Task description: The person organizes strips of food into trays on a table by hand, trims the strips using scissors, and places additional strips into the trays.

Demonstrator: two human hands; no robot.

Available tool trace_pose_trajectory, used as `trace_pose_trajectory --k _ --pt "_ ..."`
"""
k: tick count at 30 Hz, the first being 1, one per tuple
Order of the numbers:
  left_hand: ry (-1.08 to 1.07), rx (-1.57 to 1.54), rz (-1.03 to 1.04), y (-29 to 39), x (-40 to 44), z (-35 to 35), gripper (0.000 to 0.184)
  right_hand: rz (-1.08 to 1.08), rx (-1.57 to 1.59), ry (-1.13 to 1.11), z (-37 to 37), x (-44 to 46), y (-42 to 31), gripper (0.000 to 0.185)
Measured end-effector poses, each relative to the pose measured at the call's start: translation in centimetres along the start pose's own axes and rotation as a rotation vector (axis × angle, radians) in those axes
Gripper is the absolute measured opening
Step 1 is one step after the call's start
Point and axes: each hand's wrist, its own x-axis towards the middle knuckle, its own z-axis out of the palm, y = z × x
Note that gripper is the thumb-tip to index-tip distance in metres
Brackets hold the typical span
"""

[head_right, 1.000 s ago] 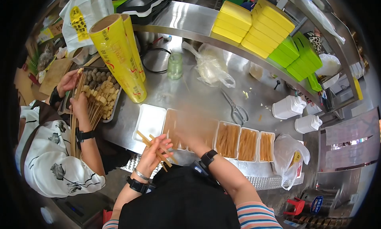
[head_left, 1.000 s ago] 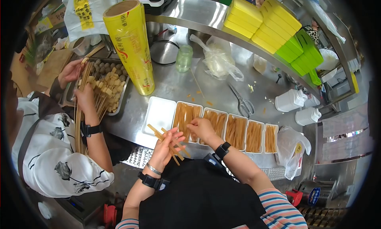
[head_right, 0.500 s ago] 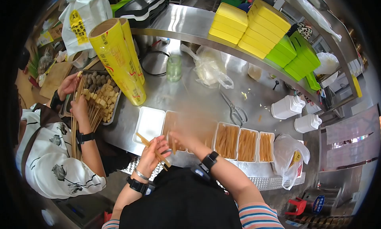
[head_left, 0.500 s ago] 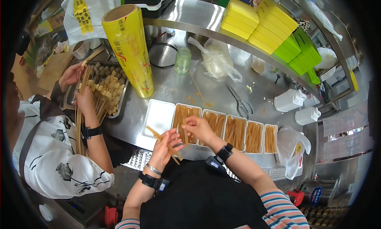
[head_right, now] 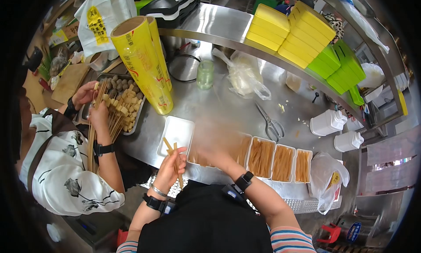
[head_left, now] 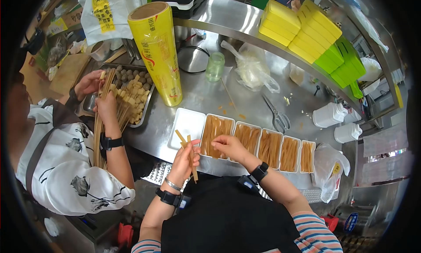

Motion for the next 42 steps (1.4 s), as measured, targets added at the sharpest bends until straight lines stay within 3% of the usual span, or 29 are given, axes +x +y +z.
trace_pose_trajectory --k 2,5,10,13,15,22,25,28,34,37,42 --pt "-0.007 0.108 0.001 1.1 1.3 -0.4 0.032 0.104 0.126 -0.036 -0.3 -0.9 0.3 0.023" --pt "0.008 0.584 0.012 2.7 4.3 -1.5 0.029 0.138 0.192 -0.016 -0.8 -2.2 0.6 0.021" --pt "0.068 0.646 -0.143 3.2 9.0 -1.2 0.028 0.064 0.066 0.02 -2.2 -4.8 2.5 0.019" --pt "0.084 0.657 -0.079 2.2 10.6 -1.2 0.028 0.148 0.097 0.066 -3.4 -6.9 2.5 0.018" --pt "0.169 0.774 0.069 1.4 11.4 -1.6 0.027 0.169 0.129 0.105 -4.0 -8.1 3.0 0.018" --pt "0.172 0.798 0.061 1.9 11.7 -1.6 0.03 0.181 0.148 0.163 -5.2 -10.7 3.4 0.019" --pt "0.269 0.629 0.096 1.3 10.6 -1.6 0.03 0.233 0.175 0.218 -5.9 -11.7 3.1 0.019" --pt "0.325 0.746 0.225 1.9 10.2 -2.2 0.029 0.207 0.168 0.26 -6.6 -12.4 3.6 0.019" --pt "0.167 0.79 -0.256 3.6 9.7 -2.7 0.023 0.217 0.28 0.283 -7.2 -13.3 4.1 0.019" --pt "0.135 0.879 -0.364 3.3 10.2 -3.0 0.021 0.192 0.283 0.281 -7.4 -13.3 4.9 0.018" --pt "0.156 1.091 -0.363 4.1 10.9 -2.2 0.028 0.239 0.299 0.307 -8.0 -13.6 4.4 0.018"
